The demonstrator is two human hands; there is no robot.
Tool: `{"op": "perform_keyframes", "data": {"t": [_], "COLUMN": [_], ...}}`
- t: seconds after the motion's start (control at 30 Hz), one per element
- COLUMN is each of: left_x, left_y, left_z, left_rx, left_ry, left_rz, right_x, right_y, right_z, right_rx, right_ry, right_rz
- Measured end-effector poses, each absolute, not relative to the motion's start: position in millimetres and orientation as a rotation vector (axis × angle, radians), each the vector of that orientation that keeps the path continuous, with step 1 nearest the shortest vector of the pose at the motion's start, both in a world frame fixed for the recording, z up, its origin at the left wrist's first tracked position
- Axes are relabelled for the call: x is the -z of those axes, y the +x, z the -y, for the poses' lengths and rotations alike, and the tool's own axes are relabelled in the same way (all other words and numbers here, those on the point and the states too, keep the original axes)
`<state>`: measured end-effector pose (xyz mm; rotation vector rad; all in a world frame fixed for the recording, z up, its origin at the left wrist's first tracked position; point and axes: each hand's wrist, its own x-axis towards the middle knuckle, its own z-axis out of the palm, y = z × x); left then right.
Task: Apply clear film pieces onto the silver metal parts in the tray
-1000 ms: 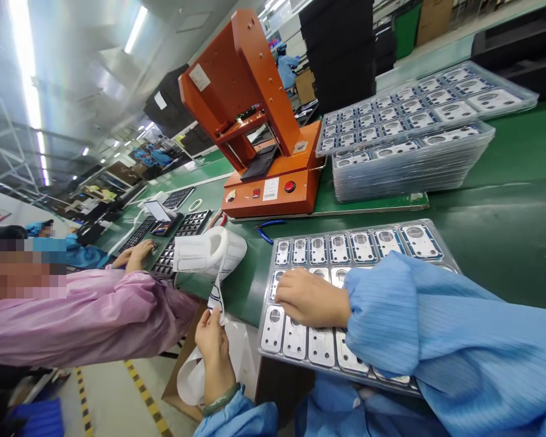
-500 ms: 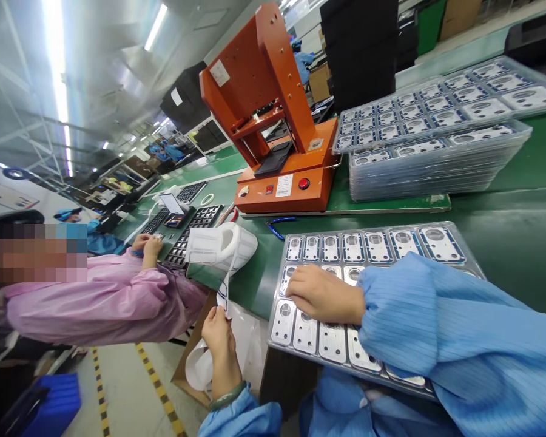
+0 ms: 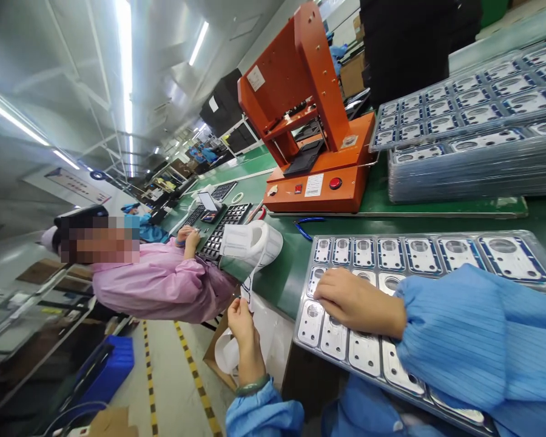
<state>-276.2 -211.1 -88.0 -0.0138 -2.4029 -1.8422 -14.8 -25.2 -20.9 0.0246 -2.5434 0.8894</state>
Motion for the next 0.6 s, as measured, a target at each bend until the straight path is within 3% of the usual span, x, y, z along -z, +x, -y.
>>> {"op": "perform_keyframes", "data": {"t": [0.6], "left_x": [69.0], "left_y": [-242.3], "left_z": [213.8], "left_rx": [1.66], "left_ry": [-0.164], "left_rz": [2.06], "right_x": [19.2], "right_y": [-15.7], "right_z": [26.8], "right_rx": [-0.903], "right_ry": [0.048], "right_rz": [2.558]}}
